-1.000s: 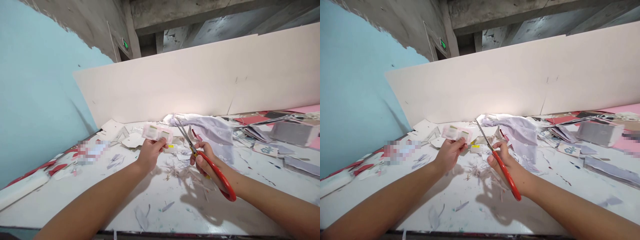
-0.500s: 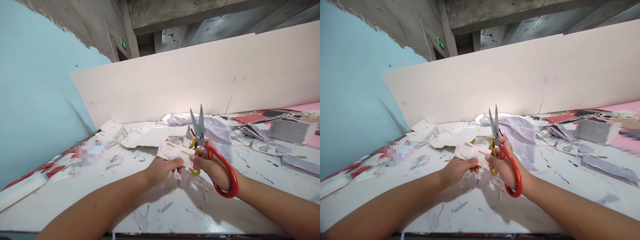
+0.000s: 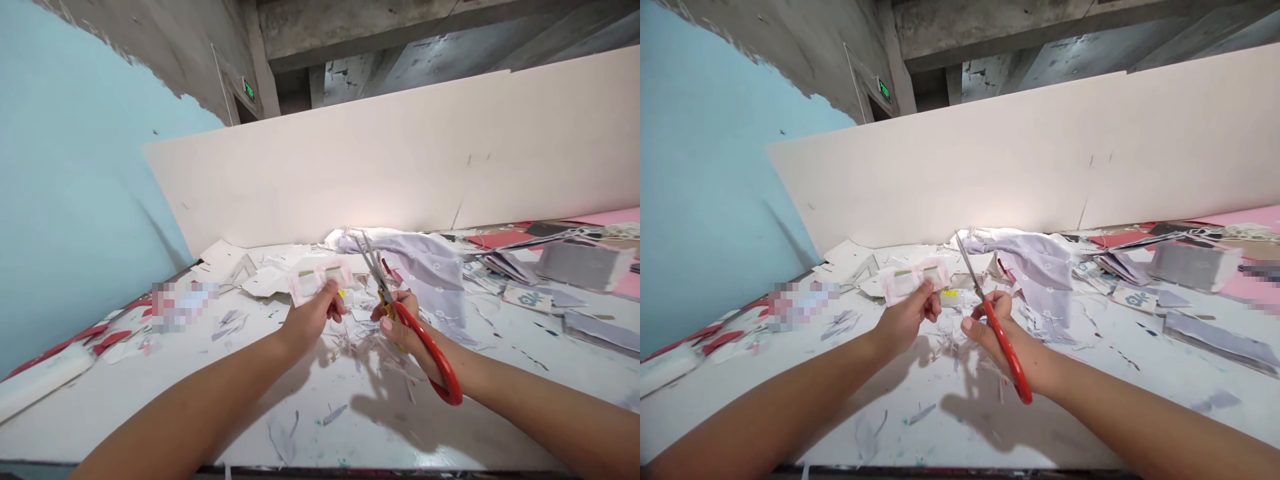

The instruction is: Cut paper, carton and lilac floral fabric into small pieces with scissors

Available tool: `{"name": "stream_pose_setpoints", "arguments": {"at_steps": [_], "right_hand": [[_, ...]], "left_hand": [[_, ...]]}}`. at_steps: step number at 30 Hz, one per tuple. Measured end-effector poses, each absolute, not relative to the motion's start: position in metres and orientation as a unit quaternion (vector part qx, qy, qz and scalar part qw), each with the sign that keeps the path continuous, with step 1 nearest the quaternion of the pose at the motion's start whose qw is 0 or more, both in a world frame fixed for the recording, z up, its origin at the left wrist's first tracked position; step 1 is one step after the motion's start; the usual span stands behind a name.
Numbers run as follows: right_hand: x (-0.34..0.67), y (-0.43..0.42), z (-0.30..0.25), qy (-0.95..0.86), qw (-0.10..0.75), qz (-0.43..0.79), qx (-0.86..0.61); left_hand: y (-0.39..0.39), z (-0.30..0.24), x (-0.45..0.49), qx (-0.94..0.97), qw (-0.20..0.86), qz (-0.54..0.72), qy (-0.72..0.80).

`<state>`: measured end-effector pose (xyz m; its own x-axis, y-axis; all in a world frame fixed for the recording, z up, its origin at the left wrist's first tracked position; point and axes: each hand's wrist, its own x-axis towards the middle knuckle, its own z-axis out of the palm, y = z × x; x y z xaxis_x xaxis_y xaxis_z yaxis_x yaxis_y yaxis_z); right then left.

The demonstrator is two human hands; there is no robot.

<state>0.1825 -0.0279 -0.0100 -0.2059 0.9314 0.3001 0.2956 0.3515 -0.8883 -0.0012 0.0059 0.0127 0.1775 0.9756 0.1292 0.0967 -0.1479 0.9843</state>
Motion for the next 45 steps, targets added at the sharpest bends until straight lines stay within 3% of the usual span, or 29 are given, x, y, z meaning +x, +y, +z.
{"name": "stream_pose_setpoints", "arguments": {"at_steps": [3, 10, 17, 22, 45], "right_hand": [[0.180, -0.033, -0.008, -0.733, 0.378, 0.370, -0.428], [0.171, -0.041, -0.003, -0.716, 0.440, 0.343, -0.420], [0.174, -0.041, -0.002, -0.734, 0.415, 0.350, -0.408], [0.171, -0.039, -0.003, -0.714, 0.439, 0.339, -0.428], [0.177, -0.034, -0.003, -0.730, 0.390, 0.367, -0.424]], "left_hand": [[0.008, 0.015, 0.000, 0.597, 0.467, 0.488, 0.433], [0.006, 0.018, 0.006, 0.579, 0.454, 0.516, 0.440], [0.001, 0.021, 0.014, 0.542, 0.494, 0.511, 0.449], [0.001, 0.020, 0.014, 0.541, 0.495, 0.507, 0.453], [0.001, 0.017, 0.017, 0.567, 0.486, 0.505, 0.433]]}}
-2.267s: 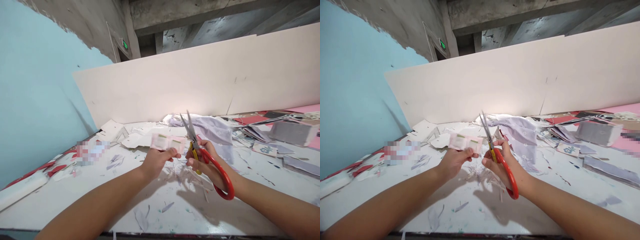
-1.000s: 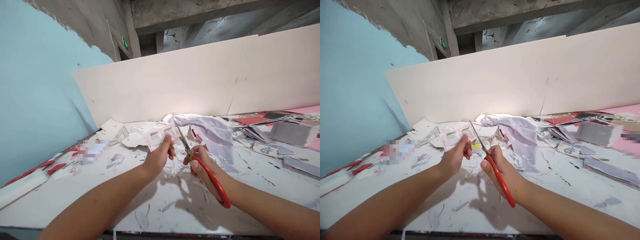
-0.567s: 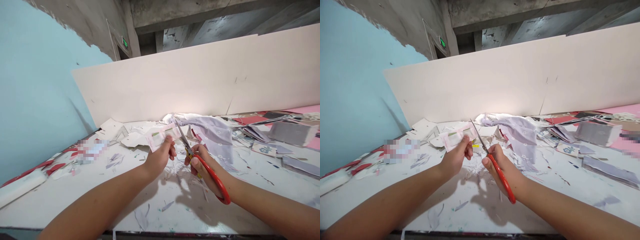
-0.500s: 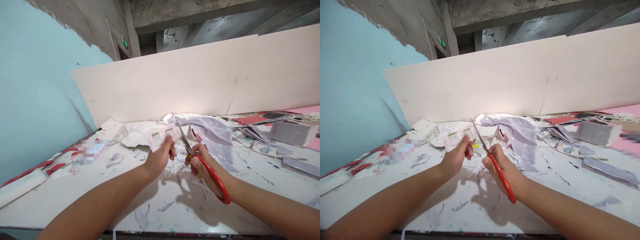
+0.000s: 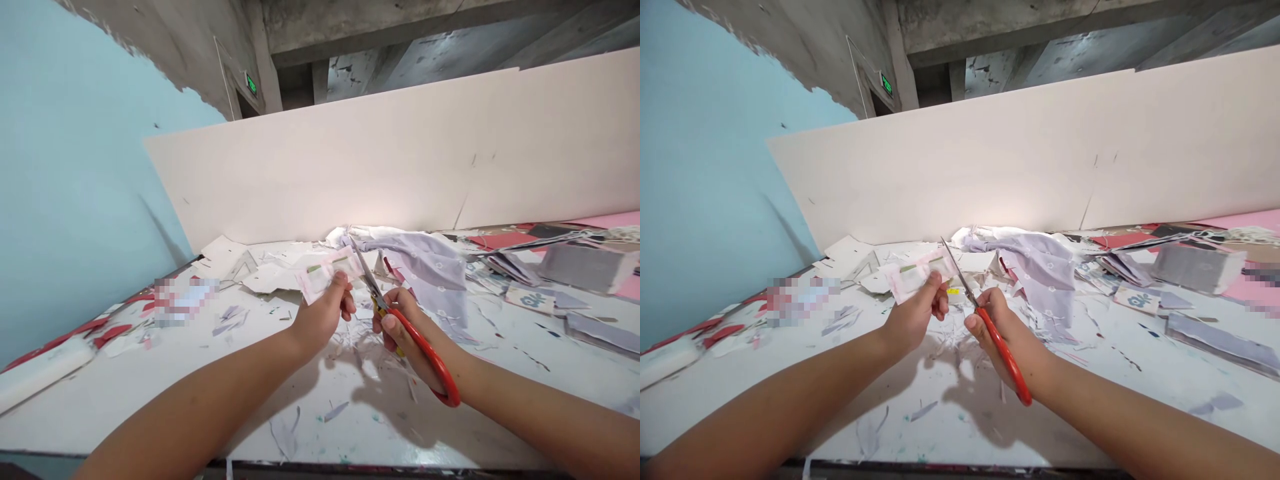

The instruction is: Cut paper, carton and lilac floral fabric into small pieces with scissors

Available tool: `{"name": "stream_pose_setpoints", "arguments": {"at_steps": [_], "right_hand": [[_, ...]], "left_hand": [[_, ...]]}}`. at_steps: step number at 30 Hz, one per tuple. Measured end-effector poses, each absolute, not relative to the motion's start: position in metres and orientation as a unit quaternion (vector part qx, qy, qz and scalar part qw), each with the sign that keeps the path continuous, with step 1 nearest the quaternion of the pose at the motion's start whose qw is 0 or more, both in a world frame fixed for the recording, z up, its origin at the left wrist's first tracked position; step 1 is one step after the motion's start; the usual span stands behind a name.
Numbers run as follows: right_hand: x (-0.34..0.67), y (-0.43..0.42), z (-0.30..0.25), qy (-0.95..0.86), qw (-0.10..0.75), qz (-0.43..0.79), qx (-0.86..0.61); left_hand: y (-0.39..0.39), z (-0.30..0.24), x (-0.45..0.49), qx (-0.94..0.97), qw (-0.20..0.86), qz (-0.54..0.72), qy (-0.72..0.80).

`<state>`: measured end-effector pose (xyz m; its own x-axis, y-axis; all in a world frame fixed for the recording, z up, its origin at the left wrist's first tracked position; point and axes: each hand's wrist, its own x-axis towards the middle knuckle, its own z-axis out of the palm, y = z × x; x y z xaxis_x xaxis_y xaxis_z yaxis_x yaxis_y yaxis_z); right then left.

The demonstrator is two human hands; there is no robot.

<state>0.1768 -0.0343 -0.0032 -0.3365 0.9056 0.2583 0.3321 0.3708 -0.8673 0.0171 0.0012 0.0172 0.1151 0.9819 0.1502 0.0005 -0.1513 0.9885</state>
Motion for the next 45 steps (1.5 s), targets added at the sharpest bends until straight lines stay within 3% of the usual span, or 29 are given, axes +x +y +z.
{"name": "stream_pose_setpoints", "arguments": {"at_steps": [24, 45], "right_hand": [[0.173, -0.032, -0.007, -0.706, 0.395, 0.375, -0.452], [0.171, -0.028, -0.016, -0.716, 0.389, 0.296, -0.498]], "left_hand": [[-0.002, 0.019, 0.014, 0.603, 0.482, 0.483, 0.413], [-0.003, 0.019, 0.014, 0.596, 0.482, 0.483, 0.423]]}}
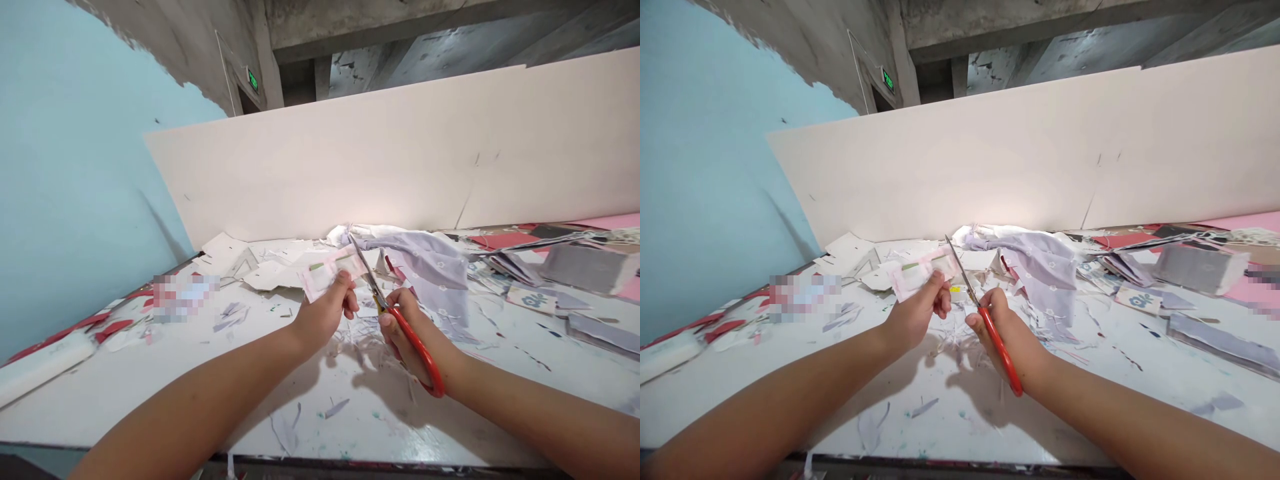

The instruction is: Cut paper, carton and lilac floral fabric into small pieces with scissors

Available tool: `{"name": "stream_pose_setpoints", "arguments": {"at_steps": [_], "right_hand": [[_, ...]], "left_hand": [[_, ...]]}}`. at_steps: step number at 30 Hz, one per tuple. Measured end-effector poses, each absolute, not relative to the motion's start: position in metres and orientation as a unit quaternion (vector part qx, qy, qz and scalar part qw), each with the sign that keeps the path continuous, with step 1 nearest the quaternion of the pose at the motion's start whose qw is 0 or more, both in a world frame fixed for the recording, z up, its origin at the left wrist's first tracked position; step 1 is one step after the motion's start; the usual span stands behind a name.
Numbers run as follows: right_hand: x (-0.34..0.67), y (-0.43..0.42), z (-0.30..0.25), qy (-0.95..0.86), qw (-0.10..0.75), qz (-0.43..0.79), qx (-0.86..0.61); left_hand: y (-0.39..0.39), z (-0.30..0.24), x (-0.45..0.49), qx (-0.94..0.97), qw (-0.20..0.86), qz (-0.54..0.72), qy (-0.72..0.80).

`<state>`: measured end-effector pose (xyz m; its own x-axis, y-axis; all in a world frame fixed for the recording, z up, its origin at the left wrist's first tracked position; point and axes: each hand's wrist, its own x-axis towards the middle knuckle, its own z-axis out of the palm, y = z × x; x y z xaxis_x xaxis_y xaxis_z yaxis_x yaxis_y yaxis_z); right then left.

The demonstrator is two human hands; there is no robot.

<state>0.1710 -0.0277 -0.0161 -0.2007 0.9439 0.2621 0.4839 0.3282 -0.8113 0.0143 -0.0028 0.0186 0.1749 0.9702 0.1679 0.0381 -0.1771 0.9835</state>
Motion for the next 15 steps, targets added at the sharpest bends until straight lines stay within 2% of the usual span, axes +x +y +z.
{"name": "stream_pose_setpoints", "arguments": {"at_steps": [9, 15], "right_hand": [[0.1698, -0.0271, -0.0111, -0.716, 0.370, 0.290, -0.516], [0.1700, -0.0260, -0.0134, -0.715, 0.389, 0.288, -0.505]], "left_hand": [[-0.0008, 0.0177, 0.0136, 0.593, 0.492, 0.487, 0.411], [-0.0006, 0.0180, 0.0145, 0.588, 0.488, 0.493, 0.417]]}}
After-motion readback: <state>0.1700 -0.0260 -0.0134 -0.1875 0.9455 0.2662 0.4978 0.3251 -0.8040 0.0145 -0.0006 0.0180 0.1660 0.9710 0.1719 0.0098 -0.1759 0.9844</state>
